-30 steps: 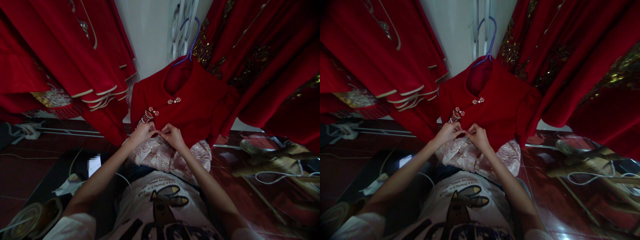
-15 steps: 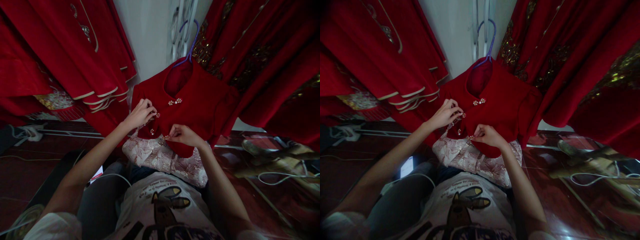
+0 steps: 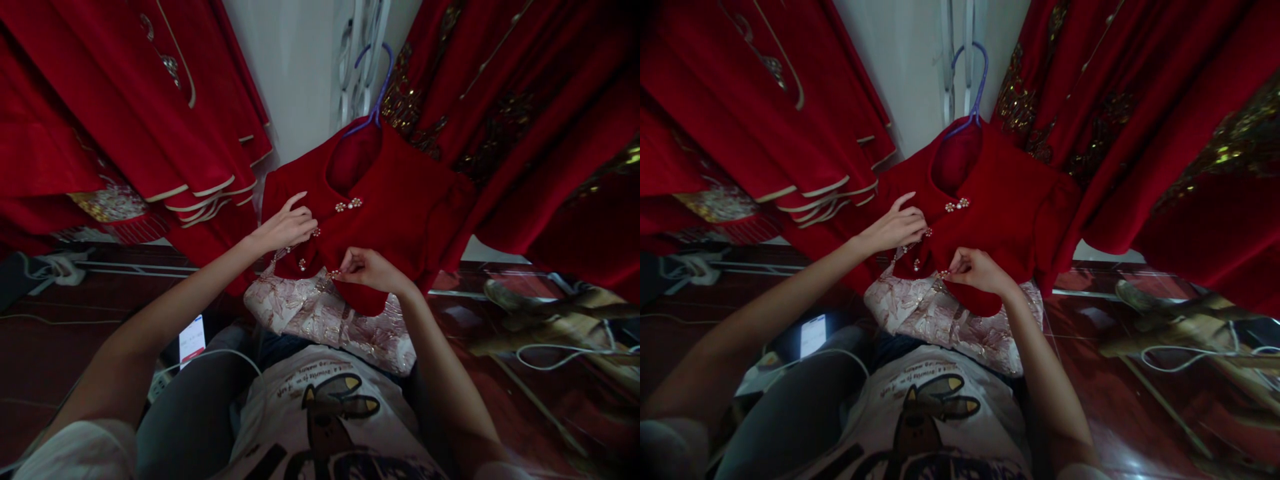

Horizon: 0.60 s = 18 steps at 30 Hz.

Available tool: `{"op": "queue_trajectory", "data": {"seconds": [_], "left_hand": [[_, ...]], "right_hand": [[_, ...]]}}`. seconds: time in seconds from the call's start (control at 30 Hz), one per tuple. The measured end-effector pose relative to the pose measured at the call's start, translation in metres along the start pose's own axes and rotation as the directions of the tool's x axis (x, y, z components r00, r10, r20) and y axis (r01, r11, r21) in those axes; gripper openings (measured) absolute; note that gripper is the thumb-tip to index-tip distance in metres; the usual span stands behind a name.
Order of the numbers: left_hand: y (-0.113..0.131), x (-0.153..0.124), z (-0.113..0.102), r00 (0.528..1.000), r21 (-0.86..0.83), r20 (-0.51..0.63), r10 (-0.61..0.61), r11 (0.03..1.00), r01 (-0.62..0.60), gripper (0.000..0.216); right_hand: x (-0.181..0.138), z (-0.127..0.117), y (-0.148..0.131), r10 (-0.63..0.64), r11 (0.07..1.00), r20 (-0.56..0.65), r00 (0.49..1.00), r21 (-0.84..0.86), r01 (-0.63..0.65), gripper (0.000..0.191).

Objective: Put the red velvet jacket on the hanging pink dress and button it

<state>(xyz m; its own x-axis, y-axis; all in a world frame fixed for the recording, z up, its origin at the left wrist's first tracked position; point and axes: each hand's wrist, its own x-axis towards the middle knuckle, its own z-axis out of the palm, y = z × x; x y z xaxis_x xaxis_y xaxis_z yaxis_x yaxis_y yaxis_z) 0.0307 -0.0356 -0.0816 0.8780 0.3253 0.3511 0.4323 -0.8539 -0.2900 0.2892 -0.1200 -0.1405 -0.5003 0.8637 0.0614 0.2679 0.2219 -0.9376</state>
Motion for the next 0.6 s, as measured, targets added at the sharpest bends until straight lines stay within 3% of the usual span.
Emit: {"op": "queue_trajectory", "data": {"seconds": [0.17, 0.3, 0.6], "left_hand": [[0.002, 0.005, 0.009, 0.991, 0.045, -0.121, -0.059, 0.997, 0.065, 0.021], [0.014, 0.028, 0.002, 0.931, 0.002, -0.293, -0.219, 0.973, 0.230, 0.032], [0.033, 0.076, 0.001, 0.893, -0.084, -0.330, -0.307, 0.952, 0.296, 0.025]], "right_hand": [[-0.003, -0.005, -0.002, 0.007, 1.000, 0.024, 1.000, 0.015, -0.008, 0.027], [-0.008, -0.009, -0.010, 0.029, 0.999, 0.112, 0.993, 0.027, -0.032, 0.028], [-0.020, -0.015, -0.026, 0.045, 0.998, 0.172, 0.984, 0.029, -0.051, 0.031]]}}
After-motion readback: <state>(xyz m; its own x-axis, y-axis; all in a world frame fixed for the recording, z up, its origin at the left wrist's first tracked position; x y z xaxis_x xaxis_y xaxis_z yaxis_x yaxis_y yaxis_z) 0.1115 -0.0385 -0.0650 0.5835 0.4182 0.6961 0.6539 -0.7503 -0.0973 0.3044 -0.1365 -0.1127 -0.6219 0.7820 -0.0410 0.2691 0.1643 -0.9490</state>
